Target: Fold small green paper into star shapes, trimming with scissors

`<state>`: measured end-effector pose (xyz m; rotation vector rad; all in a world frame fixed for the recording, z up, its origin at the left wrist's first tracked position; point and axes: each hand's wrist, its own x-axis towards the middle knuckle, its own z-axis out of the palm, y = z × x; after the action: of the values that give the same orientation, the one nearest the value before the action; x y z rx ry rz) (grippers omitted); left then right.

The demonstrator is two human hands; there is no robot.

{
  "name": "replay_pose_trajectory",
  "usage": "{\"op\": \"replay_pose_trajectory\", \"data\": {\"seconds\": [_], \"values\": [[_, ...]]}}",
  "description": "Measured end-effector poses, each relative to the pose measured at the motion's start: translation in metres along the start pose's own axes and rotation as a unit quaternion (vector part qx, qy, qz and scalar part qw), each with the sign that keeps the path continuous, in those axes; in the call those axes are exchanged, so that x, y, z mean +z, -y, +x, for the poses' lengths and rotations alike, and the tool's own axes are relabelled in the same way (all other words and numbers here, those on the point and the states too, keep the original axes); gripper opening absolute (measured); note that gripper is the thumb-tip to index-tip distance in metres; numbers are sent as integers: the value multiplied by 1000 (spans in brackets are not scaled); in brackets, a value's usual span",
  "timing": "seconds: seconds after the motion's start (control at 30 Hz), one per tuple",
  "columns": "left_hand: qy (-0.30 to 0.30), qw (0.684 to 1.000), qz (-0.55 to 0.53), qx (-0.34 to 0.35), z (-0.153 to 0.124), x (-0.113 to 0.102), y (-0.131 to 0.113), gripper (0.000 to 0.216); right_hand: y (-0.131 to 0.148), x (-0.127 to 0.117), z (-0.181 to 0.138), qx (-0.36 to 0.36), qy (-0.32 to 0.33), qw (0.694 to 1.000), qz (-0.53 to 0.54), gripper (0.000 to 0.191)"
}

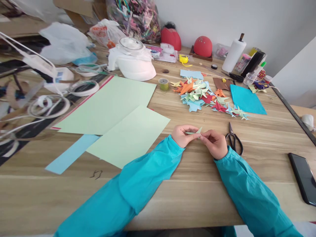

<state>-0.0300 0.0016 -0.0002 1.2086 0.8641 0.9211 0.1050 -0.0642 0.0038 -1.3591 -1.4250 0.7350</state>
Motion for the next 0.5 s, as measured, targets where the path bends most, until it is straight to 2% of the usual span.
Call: {"op": "replay_pose_trajectory", "data": {"seconds": [0.23,0.5], "values": [[8,1000,6,9,2,-1,1,29,0,2,-1,-21,-9,998,-57,16],[4,998,-63,-11,3,1,3,35,1,3,-4,-19,-26,998,-57,13]]}}
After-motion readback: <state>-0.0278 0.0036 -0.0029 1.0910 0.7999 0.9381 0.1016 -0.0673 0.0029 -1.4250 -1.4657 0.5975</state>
